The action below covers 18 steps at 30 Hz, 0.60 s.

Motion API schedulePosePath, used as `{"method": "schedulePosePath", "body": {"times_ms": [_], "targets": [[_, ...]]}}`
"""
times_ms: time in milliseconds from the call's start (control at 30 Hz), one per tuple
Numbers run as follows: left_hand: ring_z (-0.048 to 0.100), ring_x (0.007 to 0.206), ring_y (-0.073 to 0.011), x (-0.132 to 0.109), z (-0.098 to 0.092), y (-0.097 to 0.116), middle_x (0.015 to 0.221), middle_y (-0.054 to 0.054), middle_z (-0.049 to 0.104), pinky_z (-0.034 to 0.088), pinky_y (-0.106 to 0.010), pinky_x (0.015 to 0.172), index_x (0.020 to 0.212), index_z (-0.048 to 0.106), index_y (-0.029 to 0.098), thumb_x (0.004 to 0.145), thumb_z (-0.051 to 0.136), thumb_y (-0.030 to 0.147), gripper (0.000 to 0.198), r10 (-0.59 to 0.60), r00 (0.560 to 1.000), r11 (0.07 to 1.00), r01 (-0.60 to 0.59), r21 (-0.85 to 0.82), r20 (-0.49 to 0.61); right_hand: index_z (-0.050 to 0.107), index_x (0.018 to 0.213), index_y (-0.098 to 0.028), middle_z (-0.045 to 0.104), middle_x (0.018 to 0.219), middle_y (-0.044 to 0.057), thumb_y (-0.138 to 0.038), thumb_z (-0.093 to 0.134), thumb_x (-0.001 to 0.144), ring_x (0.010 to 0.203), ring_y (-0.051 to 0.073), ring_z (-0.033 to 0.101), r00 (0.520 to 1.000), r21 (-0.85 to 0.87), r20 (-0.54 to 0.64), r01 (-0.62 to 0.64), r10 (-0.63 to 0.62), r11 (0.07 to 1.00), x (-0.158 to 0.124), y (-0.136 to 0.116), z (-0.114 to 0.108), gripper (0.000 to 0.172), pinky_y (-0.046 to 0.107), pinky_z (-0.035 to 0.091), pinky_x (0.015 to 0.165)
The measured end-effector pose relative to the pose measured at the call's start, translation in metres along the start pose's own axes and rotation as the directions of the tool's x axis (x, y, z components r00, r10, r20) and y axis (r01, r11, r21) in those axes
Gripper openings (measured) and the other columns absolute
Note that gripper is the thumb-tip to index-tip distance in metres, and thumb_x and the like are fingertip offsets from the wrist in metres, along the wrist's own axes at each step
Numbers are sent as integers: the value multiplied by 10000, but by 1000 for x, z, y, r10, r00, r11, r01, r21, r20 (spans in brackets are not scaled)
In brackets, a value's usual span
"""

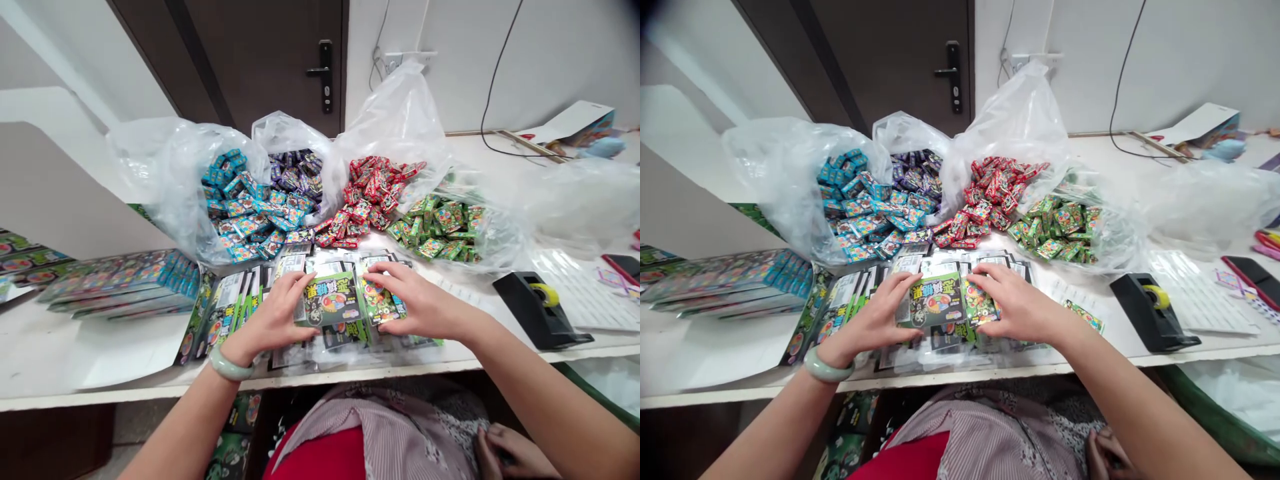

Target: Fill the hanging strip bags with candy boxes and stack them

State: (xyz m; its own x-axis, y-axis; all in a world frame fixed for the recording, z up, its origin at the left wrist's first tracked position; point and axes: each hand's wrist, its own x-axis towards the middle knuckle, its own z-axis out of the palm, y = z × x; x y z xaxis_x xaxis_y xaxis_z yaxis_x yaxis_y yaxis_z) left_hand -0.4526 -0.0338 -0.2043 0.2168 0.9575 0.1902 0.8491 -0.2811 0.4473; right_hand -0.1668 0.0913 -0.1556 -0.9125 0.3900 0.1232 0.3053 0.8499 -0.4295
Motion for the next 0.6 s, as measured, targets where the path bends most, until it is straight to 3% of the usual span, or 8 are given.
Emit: {"method": "schedulePosePath", "body": {"times_ms": [167,333,600], "targets": [[396,1267,-357,-4,0,0,1344,-165,381,374,-539,1074,1471,252,210,705,757,442,947,3,1000,1000,-3,19,-17,459,1388,-253,460,1399,106,-328,751,710,1286,295,441,996,-30,64,67,-65,997,-3,0,-2,742,455,391,1074],[389,1269,-358,-4,0,6,1358,-161,377,365,-542,1084,1476,241,216,690,767,389,962,39,999,999,-39,31,-12,526,1332,-237,496,1361,126,-292,744,698,1224,336,482,998,-172,55,32,-23,985,1,-1,-2,673,506,416,1020],[381,1288,-351,-7,6,11,1375,-160,357,385,-529,1082,1480,200,231,688,781,442,1005,62,996,998,-61,-13,67,551,1312,-200,538,1307,140,-267,770,669,1171,333,516,983,-236,167,117,-79,965,8,-11,-5,683,484,435,986]]}}
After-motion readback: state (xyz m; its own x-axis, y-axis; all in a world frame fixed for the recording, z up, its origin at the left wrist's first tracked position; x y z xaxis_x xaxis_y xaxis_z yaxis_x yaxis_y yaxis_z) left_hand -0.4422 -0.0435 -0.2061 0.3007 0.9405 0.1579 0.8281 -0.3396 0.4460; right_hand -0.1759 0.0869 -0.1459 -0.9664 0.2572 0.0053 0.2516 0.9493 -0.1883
